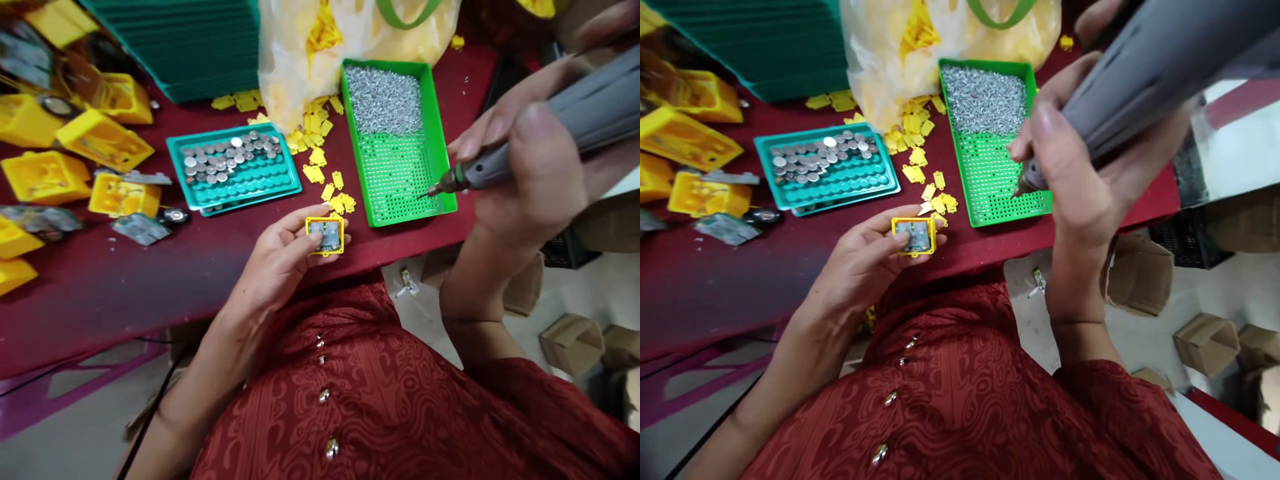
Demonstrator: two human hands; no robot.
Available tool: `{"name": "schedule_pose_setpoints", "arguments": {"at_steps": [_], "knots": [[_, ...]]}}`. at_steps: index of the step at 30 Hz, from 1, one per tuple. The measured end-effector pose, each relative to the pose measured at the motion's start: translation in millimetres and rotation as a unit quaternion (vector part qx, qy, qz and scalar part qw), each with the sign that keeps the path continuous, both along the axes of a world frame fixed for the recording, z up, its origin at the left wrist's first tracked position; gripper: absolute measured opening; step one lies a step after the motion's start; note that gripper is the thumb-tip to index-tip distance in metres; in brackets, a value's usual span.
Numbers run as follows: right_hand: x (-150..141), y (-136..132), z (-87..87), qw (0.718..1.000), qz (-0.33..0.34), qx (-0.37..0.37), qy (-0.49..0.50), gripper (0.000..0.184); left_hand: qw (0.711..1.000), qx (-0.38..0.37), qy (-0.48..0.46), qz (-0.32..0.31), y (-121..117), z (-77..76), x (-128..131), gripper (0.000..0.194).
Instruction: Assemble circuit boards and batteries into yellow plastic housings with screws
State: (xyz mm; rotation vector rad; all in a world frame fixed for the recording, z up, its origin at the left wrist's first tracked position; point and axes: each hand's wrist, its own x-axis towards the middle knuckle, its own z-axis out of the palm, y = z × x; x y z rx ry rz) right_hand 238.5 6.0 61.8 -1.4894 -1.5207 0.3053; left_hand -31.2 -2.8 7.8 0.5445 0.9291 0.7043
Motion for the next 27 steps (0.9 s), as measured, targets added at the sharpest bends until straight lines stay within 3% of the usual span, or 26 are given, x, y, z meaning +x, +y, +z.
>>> {"name": "schedule_pose_setpoints", "arguments": {"at_steps": [4,7,11,13,19,24,27], "knots": [[-36,9,-23.5,0.999,-0.02,-0.005,0.029,0.065,1.0,-0.012,-0.019,0.006,-1,-5.0,4,0.043],[-46,18,-38.7,0.998,-0.028,0.015,0.058,0.067,1.0,-0.016,-0.015,0.018,-2,-8.4,5,0.044],[-43,37,-53.3,0.965,-0.051,0.206,0.155,0.053,1.0,-0.012,-0.014,0.022,-2,-9.9,5,0.043],[-42,42,-58.9,0.949,-0.053,0.253,0.182,0.054,1.0,-0.012,-0.013,0.02,-2,-9.6,5,0.043],[-43,38,-65.2,0.979,-0.102,0.158,0.075,0.065,1.0,-0.007,-0.007,0.019,-1,-8.9,4,0.04],[-44,40,-65.3,0.969,-0.103,0.211,0.081,0.065,1.0,-0.016,-0.013,0.012,-2,-7.9,4,0.043],[-46,40,-63.6,0.965,-0.069,0.221,0.123,0.062,1.0,-0.02,-0.013,0.013,-3,-7.1,4,0.044]]}}
